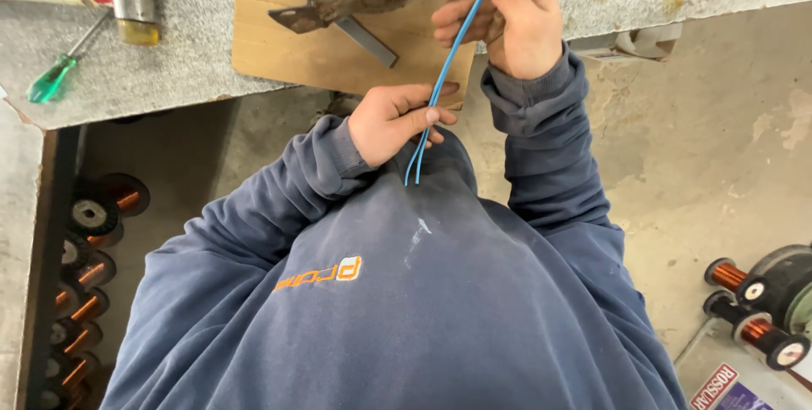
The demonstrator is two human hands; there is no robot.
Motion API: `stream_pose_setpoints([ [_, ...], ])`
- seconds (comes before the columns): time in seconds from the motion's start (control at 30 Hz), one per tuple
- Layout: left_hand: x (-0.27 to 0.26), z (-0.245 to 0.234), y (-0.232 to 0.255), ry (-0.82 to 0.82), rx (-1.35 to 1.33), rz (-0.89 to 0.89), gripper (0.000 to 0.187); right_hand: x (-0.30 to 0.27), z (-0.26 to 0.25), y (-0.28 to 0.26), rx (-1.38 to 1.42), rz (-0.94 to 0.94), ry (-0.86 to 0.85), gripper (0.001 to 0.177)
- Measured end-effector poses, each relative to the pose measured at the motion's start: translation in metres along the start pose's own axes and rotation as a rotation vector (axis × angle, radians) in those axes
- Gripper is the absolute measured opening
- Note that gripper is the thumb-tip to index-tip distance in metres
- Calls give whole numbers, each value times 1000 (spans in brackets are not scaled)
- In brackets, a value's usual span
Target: The person strips the insulation from copper and blue wires using wire strippers and twists the exposed strands together by hand. They connect the wires to a copper-wound motor stator placed on a cardboard box, using pliers to secure the connections.
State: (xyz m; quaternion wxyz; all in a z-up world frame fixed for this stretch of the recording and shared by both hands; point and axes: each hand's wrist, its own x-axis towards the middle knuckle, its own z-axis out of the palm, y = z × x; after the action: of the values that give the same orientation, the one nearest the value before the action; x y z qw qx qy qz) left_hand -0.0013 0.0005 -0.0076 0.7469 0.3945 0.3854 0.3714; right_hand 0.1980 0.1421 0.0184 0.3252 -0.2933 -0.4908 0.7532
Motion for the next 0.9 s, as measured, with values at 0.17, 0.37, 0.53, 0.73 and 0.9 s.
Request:
stream_pose_setpoints([
  [0.17,1,-1,-3,3,3,0,43,3,-3,-3,1,16,-60,54],
  [0.37,1,-4,-4,0,1,-21,42,9,-7,-9,56,99,-48,58],
  [0.53,1,-3,-4,6,-14,-41,40,13,-10,-18,-41,87,32,62],
  [0.73,-2,0,2,2,83,-39,36,18,-11,-16,40,104,38,62],
  [0.9,-2,0,3,-13,54,-38,36,18,-13,-17,111,100,62,60],
])
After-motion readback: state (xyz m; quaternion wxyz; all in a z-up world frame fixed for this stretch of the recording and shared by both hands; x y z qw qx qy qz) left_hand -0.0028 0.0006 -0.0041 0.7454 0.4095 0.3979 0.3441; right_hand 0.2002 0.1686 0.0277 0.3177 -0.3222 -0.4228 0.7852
